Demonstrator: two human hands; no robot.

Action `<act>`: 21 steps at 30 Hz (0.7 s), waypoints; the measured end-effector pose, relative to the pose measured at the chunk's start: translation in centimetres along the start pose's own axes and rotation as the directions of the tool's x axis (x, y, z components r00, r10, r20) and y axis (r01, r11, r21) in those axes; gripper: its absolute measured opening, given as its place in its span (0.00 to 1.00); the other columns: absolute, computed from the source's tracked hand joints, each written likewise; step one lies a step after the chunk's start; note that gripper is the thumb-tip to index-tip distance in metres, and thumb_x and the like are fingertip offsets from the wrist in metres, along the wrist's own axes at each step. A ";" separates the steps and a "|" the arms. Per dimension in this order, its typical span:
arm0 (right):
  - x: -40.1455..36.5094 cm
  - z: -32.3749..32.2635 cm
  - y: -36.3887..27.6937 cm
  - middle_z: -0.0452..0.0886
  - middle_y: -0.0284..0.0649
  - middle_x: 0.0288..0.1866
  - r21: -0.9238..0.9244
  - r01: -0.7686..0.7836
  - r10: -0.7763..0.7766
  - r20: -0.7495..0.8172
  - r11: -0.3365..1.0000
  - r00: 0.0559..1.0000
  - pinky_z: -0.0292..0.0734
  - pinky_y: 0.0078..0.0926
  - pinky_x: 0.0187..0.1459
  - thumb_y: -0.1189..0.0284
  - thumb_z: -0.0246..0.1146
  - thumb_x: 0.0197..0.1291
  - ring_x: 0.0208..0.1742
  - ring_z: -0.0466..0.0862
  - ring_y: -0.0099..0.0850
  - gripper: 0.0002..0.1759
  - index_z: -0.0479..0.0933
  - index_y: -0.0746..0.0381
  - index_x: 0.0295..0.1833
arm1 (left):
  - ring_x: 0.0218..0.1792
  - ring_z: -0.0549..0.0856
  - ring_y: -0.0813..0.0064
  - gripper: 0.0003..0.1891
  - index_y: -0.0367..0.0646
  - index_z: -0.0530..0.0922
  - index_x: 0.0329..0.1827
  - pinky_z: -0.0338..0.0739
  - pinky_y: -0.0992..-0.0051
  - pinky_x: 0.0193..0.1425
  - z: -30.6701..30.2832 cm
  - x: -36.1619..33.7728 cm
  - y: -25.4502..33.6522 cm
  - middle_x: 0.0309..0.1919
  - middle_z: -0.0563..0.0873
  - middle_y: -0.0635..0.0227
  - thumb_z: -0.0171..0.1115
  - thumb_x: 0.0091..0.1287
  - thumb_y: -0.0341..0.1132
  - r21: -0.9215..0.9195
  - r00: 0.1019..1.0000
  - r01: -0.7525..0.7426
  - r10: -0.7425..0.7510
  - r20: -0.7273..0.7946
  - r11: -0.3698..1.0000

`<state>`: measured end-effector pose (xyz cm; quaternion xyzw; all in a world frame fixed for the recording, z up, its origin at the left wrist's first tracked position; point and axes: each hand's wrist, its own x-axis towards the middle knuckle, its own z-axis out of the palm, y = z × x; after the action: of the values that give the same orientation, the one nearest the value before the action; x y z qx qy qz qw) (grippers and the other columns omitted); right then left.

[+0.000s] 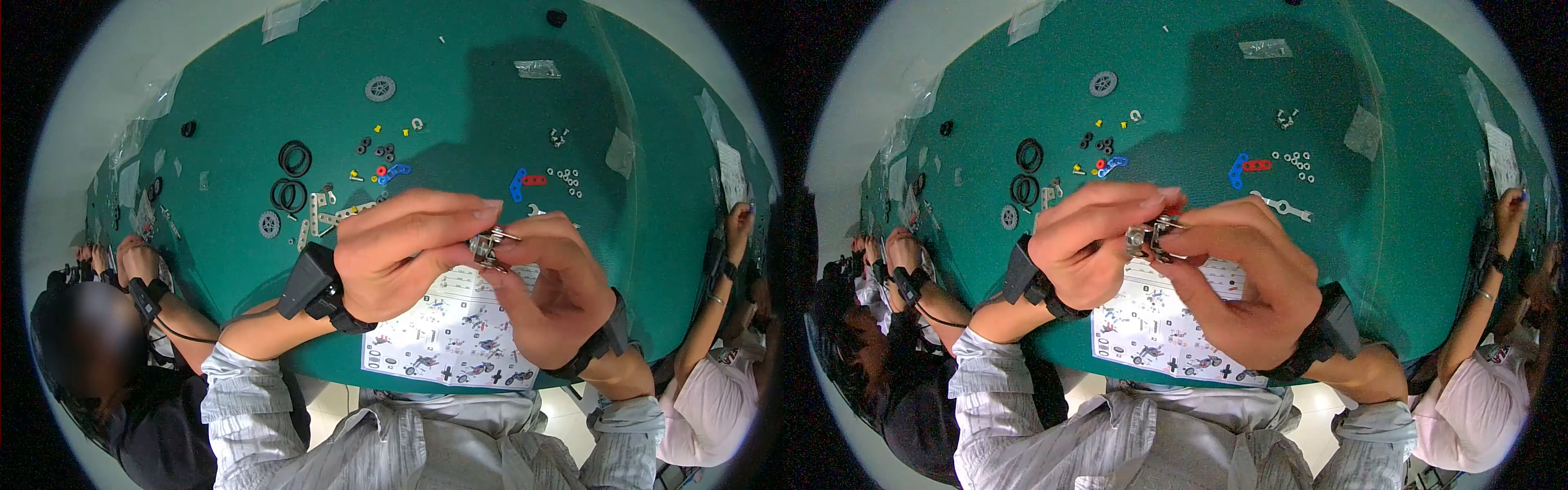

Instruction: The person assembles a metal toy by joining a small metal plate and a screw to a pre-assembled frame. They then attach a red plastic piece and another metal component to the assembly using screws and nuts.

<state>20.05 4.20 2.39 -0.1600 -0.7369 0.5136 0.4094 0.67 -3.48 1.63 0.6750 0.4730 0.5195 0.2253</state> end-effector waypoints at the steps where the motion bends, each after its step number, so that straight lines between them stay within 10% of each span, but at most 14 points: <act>1: -0.3 0.0 0.1 0.86 0.46 0.46 0.016 -0.019 0.019 -0.007 1.000 1.000 0.80 0.28 0.42 0.89 0.73 0.50 0.43 0.86 0.35 0.18 0.82 0.68 0.47 | 0.51 0.90 0.52 0.21 0.29 0.83 0.53 0.88 0.62 0.54 0.1 0.0 0.0 0.50 0.87 0.46 0.49 0.59 0.12 -0.002 1.000 -0.004 0.004 0.002 1.000; 21: -0.4 -0.4 0.4 0.83 0.45 0.45 0.036 -0.056 0.057 -0.015 0.998 0.998 0.78 0.27 0.45 0.88 0.75 0.49 0.43 0.84 0.34 0.14 0.84 0.66 0.42 | 0.50 0.90 0.51 0.21 0.28 0.83 0.53 0.87 0.61 0.55 -0.2 0.1 -0.3 0.50 0.87 0.45 0.48 0.59 0.12 -0.009 0.998 -0.059 0.060 0.033 0.998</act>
<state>20.50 4.35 1.95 -0.1776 -0.7194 0.5369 0.4034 0.31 -3.32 1.47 0.6965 0.4468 0.5165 0.2203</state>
